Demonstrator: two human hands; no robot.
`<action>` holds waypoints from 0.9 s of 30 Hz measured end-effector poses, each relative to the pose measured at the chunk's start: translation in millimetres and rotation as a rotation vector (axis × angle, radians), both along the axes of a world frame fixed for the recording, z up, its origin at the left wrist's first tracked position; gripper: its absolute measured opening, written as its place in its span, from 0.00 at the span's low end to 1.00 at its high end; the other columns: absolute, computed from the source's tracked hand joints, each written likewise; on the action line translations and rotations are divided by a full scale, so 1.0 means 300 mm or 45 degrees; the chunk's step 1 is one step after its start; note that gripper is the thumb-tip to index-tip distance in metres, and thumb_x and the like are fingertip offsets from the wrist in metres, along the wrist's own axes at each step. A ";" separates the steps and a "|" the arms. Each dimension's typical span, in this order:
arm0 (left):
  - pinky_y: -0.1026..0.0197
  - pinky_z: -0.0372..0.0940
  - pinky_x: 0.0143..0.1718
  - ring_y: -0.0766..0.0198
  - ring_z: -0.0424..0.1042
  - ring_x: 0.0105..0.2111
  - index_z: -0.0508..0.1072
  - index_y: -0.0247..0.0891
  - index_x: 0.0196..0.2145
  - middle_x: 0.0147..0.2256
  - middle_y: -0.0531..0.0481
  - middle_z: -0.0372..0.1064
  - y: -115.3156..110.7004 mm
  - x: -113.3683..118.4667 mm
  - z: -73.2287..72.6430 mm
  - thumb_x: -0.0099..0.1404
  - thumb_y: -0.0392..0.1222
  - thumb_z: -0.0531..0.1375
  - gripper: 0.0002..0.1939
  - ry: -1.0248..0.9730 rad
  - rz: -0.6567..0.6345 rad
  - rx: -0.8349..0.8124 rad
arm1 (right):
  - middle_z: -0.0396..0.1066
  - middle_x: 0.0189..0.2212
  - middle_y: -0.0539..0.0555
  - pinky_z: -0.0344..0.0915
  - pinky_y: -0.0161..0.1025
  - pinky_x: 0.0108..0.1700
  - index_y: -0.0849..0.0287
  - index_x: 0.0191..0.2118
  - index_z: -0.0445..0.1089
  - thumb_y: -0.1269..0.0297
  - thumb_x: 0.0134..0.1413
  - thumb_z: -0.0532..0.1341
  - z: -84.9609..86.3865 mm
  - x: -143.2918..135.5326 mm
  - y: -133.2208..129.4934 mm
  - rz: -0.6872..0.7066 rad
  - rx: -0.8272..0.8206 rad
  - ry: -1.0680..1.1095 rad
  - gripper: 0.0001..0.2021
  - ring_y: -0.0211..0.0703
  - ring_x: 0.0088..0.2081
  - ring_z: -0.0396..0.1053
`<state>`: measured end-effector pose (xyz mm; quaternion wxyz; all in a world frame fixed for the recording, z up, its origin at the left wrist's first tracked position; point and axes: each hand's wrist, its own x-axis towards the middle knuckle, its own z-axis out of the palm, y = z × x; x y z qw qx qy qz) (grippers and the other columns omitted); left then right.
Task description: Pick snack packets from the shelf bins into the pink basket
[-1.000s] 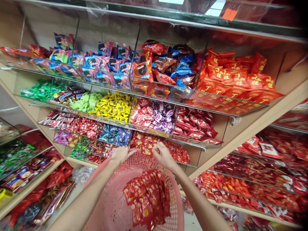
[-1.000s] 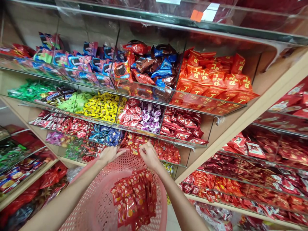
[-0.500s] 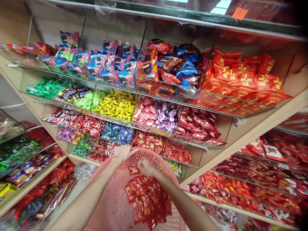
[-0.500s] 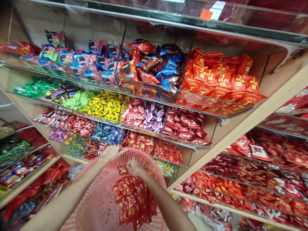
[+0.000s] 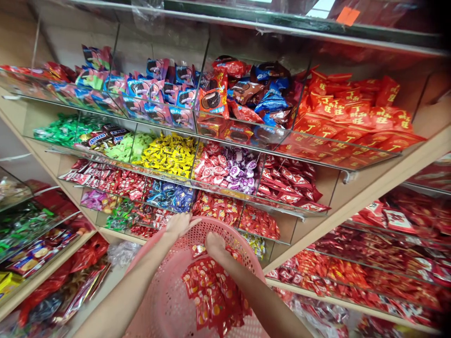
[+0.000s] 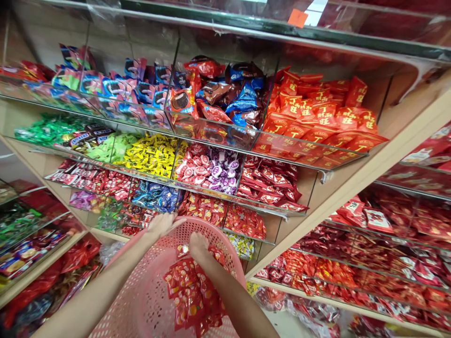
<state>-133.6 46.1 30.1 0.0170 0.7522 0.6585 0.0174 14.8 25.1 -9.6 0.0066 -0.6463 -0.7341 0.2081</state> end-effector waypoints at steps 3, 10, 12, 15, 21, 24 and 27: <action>0.53 0.60 0.33 0.50 0.69 0.34 0.69 0.35 0.34 0.30 0.37 0.69 0.000 0.001 0.000 0.55 0.64 0.31 0.38 0.003 0.007 -0.004 | 0.70 0.32 0.60 0.58 0.36 0.32 0.62 0.34 0.67 0.73 0.50 0.48 0.055 0.037 -0.002 0.012 0.126 -0.041 0.12 0.44 0.35 0.67; 0.54 0.60 0.33 0.51 0.69 0.34 0.69 0.35 0.34 0.30 0.38 0.69 -0.003 0.001 0.007 0.55 0.65 0.31 0.38 -0.008 0.013 -0.014 | 0.66 0.36 0.57 0.55 0.35 0.33 0.59 0.39 0.63 0.70 0.55 0.44 0.222 0.201 0.070 0.078 0.641 -0.243 0.12 0.41 0.35 0.63; 0.54 0.60 0.34 0.51 0.69 0.34 0.69 0.35 0.35 0.30 0.38 0.69 -0.004 0.002 0.011 0.55 0.65 0.31 0.38 -0.015 0.020 -0.026 | 0.64 0.39 0.59 0.54 0.38 0.37 0.61 0.38 0.64 0.74 0.53 0.46 0.233 0.232 0.090 0.115 0.746 -0.365 0.12 0.44 0.40 0.59; 0.55 0.59 0.35 0.51 0.69 0.35 0.69 0.34 0.35 0.31 0.37 0.69 -0.006 0.006 0.015 0.55 0.64 0.32 0.38 -0.024 0.035 -0.041 | 0.64 0.37 0.61 0.52 0.42 0.39 0.63 0.36 0.66 0.76 0.51 0.48 0.216 0.249 0.106 0.213 0.783 -0.475 0.11 0.48 0.41 0.57; 0.54 0.59 0.35 0.51 0.68 0.35 0.69 0.34 0.37 0.31 0.37 0.69 -0.008 0.006 0.014 0.55 0.65 0.32 0.38 -0.022 0.032 -0.050 | 0.65 0.36 0.60 0.50 0.43 0.39 0.62 0.35 0.67 0.76 0.51 0.47 0.216 0.259 0.123 0.292 0.711 -0.450 0.12 0.49 0.40 0.57; 0.54 0.59 0.36 0.52 0.68 0.35 0.68 0.34 0.37 0.32 0.36 0.69 -0.007 0.005 0.011 0.55 0.65 0.32 0.38 -0.027 0.031 -0.054 | 0.65 0.35 0.60 0.50 0.42 0.39 0.61 0.33 0.67 0.76 0.51 0.48 0.249 0.271 0.131 0.365 0.675 -0.411 0.12 0.48 0.41 0.57; 0.53 0.59 0.35 0.51 0.68 0.34 0.68 0.35 0.36 0.31 0.38 0.69 -0.005 0.003 0.003 0.55 0.65 0.32 0.37 -0.026 0.027 -0.033 | 0.65 0.35 0.59 0.50 0.40 0.38 0.60 0.30 0.67 0.74 0.53 0.48 0.278 0.285 0.137 0.373 0.655 -0.408 0.11 0.46 0.40 0.58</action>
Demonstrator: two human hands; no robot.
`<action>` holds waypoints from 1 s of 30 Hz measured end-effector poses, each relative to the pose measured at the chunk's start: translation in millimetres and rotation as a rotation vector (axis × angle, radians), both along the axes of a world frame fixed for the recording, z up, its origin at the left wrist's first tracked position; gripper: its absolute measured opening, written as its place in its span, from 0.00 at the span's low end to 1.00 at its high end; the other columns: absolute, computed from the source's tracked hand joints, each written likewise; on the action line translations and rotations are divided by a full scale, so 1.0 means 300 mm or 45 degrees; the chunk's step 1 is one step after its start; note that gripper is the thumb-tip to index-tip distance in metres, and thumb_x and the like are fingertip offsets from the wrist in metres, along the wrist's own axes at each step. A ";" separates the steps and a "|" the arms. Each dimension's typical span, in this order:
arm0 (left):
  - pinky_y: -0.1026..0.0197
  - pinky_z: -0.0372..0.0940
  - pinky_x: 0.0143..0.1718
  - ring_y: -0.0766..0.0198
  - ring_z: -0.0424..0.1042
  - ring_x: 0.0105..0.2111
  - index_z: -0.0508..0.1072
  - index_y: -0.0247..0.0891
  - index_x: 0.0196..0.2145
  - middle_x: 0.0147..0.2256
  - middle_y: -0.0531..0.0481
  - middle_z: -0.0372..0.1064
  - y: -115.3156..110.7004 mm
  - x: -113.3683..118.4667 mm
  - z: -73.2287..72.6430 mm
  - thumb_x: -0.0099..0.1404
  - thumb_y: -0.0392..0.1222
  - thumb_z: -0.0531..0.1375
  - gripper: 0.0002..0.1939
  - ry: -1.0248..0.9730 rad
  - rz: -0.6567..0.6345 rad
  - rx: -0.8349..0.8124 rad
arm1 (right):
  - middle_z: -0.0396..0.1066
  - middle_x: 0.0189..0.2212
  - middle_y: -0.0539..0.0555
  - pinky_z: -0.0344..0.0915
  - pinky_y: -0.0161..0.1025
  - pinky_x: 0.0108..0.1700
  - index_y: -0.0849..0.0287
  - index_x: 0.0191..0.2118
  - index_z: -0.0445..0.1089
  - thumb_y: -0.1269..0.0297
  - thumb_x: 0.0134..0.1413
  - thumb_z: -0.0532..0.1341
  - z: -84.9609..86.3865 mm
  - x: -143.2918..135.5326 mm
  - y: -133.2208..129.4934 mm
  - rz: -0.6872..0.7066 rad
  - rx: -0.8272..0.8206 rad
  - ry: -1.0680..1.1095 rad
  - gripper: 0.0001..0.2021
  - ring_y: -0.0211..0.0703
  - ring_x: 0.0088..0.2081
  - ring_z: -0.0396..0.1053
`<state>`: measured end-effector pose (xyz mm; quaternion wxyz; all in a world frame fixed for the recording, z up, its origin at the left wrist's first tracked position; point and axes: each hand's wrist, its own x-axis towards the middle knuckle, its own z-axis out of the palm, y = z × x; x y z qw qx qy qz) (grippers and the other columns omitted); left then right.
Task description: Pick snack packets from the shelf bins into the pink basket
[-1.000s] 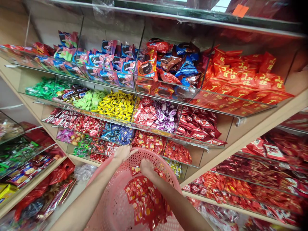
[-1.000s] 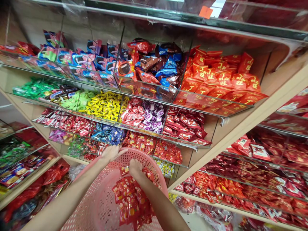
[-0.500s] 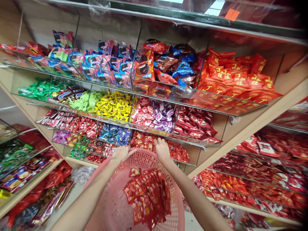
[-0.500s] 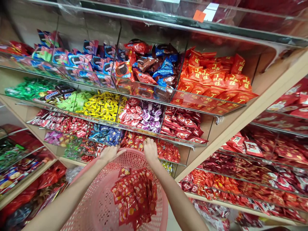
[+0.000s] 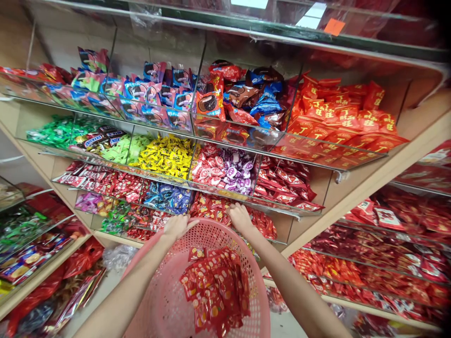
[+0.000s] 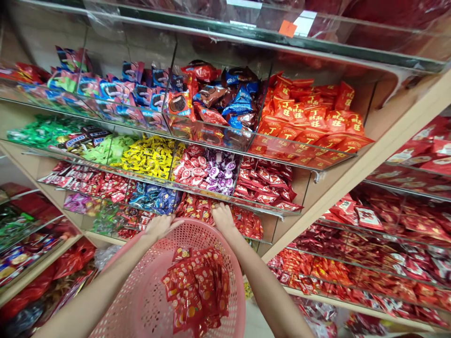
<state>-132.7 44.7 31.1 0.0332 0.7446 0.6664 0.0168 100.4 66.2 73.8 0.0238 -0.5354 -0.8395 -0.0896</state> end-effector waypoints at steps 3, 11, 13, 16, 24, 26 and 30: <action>0.54 0.59 0.35 0.52 0.68 0.34 0.68 0.36 0.36 0.30 0.38 0.69 0.002 -0.001 -0.009 0.55 0.65 0.33 0.37 -0.009 0.026 0.013 | 0.65 0.33 0.57 0.51 0.38 0.37 0.60 0.30 0.66 0.71 0.54 0.47 0.025 0.018 0.000 0.010 0.013 0.092 0.11 0.43 0.38 0.59; 0.55 0.59 0.36 0.52 0.69 0.35 0.69 0.35 0.36 0.31 0.38 0.69 0.003 -0.002 -0.016 0.55 0.65 0.34 0.36 -0.027 0.035 0.006 | 0.67 0.25 0.52 0.59 0.32 0.29 0.59 0.33 0.58 0.62 0.55 0.45 0.023 0.046 -0.069 0.022 -0.297 1.053 0.09 0.35 0.24 0.64; 0.55 0.59 0.36 0.53 0.69 0.35 0.68 0.35 0.36 0.31 0.38 0.69 0.002 -0.003 -0.015 0.55 0.65 0.34 0.36 -0.021 0.032 0.009 | 0.68 0.30 0.54 0.62 0.33 0.28 0.58 0.36 0.56 0.59 0.56 0.43 -0.006 0.028 -0.105 0.025 -0.423 1.337 0.10 0.35 0.24 0.66; 0.55 0.59 0.36 0.53 0.69 0.34 0.68 0.36 0.36 0.30 0.39 0.69 0.002 -0.005 -0.015 0.55 0.65 0.34 0.35 -0.018 0.024 0.028 | 0.61 0.47 0.60 0.63 0.39 0.40 0.57 0.35 0.57 0.59 0.55 0.45 -0.046 -0.004 -0.169 0.094 -0.289 1.514 0.09 0.40 0.41 0.66; 0.56 0.59 0.34 0.52 0.69 0.34 0.69 0.35 0.35 0.30 0.39 0.69 0.002 -0.001 -0.003 0.54 0.65 0.33 0.37 -0.025 0.022 0.022 | 0.51 0.55 0.53 0.52 0.43 0.54 0.53 0.46 0.59 0.69 0.56 0.45 -0.091 -0.002 -0.278 0.401 -0.046 1.170 0.14 0.38 0.55 0.50; 0.55 0.60 0.33 0.51 0.69 0.34 0.69 0.36 0.35 0.30 0.39 0.69 0.003 -0.001 -0.002 0.54 0.65 0.32 0.37 -0.015 0.008 0.028 | 0.51 0.55 0.52 0.51 0.44 0.55 0.52 0.47 0.58 0.69 0.56 0.44 -0.100 0.003 -0.282 0.425 -0.032 1.138 0.15 0.38 0.55 0.50; 0.54 0.60 0.32 0.51 0.69 0.33 0.69 0.37 0.34 0.29 0.40 0.70 0.005 -0.005 -0.006 0.54 0.66 0.31 0.38 -0.008 -0.021 0.059 | 0.56 0.52 0.55 0.53 0.43 0.53 0.54 0.45 0.60 0.67 0.56 0.45 -0.113 -0.013 -0.287 0.382 -0.029 1.224 0.13 0.39 0.53 0.54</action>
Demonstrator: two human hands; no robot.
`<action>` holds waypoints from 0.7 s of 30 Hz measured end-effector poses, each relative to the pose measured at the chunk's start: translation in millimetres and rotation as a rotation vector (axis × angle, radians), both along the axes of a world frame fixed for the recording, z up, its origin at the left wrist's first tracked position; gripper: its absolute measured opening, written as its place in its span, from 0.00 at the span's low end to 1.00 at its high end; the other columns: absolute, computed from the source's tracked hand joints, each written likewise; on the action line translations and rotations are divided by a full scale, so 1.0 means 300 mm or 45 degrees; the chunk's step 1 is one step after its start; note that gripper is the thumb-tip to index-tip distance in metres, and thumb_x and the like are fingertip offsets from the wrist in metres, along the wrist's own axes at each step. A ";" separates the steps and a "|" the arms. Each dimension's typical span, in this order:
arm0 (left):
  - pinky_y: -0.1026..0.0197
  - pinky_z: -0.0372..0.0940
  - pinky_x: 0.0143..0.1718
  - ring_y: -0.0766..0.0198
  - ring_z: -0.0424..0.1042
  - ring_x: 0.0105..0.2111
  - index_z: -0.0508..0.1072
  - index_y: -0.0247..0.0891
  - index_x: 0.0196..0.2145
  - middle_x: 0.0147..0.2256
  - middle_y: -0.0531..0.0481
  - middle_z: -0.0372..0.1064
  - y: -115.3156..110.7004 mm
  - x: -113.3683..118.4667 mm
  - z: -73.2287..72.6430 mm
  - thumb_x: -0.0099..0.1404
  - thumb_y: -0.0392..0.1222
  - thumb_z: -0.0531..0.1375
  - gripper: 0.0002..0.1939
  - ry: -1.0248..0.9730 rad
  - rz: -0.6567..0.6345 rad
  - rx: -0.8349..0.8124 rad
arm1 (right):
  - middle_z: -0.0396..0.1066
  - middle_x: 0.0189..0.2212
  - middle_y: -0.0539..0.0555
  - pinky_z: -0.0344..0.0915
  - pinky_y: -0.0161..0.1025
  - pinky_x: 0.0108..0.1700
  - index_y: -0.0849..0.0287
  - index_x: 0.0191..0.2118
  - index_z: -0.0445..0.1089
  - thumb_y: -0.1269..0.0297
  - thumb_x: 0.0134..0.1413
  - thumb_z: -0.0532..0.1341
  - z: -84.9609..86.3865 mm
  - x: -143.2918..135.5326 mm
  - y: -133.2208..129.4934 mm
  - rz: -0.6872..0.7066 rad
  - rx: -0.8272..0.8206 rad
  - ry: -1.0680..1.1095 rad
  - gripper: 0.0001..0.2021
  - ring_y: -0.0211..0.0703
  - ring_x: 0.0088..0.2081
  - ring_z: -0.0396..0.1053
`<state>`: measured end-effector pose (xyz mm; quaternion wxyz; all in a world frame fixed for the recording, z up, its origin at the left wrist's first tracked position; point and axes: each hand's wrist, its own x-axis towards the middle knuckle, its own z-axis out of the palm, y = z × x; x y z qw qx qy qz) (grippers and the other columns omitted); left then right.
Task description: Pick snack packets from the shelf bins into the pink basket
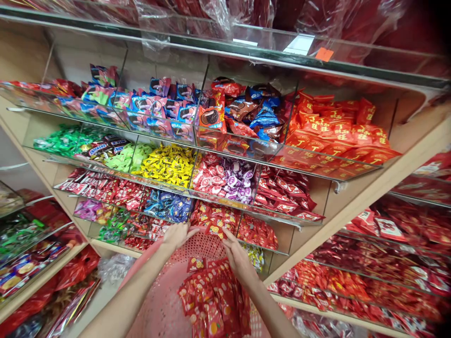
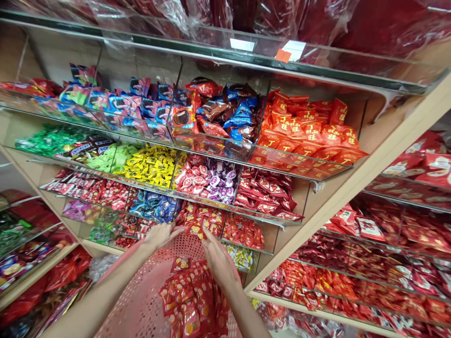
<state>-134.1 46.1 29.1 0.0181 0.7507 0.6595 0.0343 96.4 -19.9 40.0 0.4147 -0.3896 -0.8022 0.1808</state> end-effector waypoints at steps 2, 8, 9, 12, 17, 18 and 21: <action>0.54 0.60 0.33 0.51 0.69 0.33 0.69 0.37 0.34 0.29 0.40 0.70 -0.001 -0.001 -0.001 0.53 0.66 0.31 0.38 0.002 0.003 0.004 | 0.61 0.48 0.56 0.57 0.41 0.50 0.55 0.41 0.61 0.65 0.56 0.46 -0.002 -0.016 -0.005 -0.088 -0.083 0.086 0.10 0.39 0.49 0.58; 0.56 0.59 0.36 0.53 0.68 0.35 0.69 0.36 0.36 0.30 0.39 0.69 -0.001 0.002 -0.002 0.53 0.67 0.33 0.38 -0.013 0.042 -0.030 | 0.63 0.29 0.51 0.59 0.36 0.37 0.56 0.32 0.60 0.60 0.55 0.47 0.012 -0.051 -0.039 -0.246 -0.315 0.154 0.09 0.38 0.32 0.62; 0.56 0.59 0.36 0.53 0.68 0.35 0.69 0.36 0.36 0.30 0.39 0.69 0.000 0.003 -0.003 0.53 0.67 0.33 0.38 -0.016 0.044 -0.030 | 0.63 0.30 0.51 0.58 0.37 0.39 0.56 0.31 0.60 0.60 0.55 0.47 0.015 -0.055 -0.044 -0.249 -0.310 0.172 0.09 0.38 0.34 0.61; 0.55 0.59 0.36 0.53 0.68 0.35 0.69 0.36 0.36 0.31 0.39 0.69 0.001 0.003 -0.006 0.53 0.67 0.33 0.38 -0.019 0.044 -0.028 | 0.62 0.36 0.52 0.55 0.39 0.47 0.55 0.30 0.60 0.59 0.54 0.48 0.013 -0.068 -0.054 -0.211 -0.355 0.339 0.09 0.39 0.42 0.59; 0.55 0.59 0.34 0.51 0.69 0.34 0.68 0.36 0.35 0.30 0.39 0.69 0.001 0.000 -0.007 0.53 0.66 0.32 0.38 0.002 0.016 0.005 | 0.61 0.35 0.52 0.65 0.35 0.33 0.55 0.34 0.58 0.54 0.53 0.47 -0.039 -0.100 -0.061 -0.072 -0.820 0.689 0.11 0.39 0.37 0.62; 0.54 0.59 0.34 0.51 0.69 0.34 0.68 0.36 0.35 0.30 0.39 0.69 0.001 0.000 -0.007 0.54 0.66 0.32 0.38 0.008 0.009 0.009 | 0.61 0.35 0.52 0.65 0.34 0.31 0.54 0.35 0.58 0.54 0.53 0.47 -0.054 -0.105 -0.063 -0.082 -0.871 0.739 0.11 0.39 0.36 0.62; 0.54 0.59 0.35 0.52 0.69 0.34 0.68 0.36 0.36 0.30 0.39 0.69 0.002 -0.001 -0.007 0.55 0.65 0.32 0.36 0.011 0.007 -0.007 | 0.61 0.38 0.54 0.66 0.34 0.28 0.54 0.39 0.59 0.53 0.53 0.47 -0.098 -0.108 -0.064 -0.112 -0.891 0.817 0.13 0.40 0.38 0.63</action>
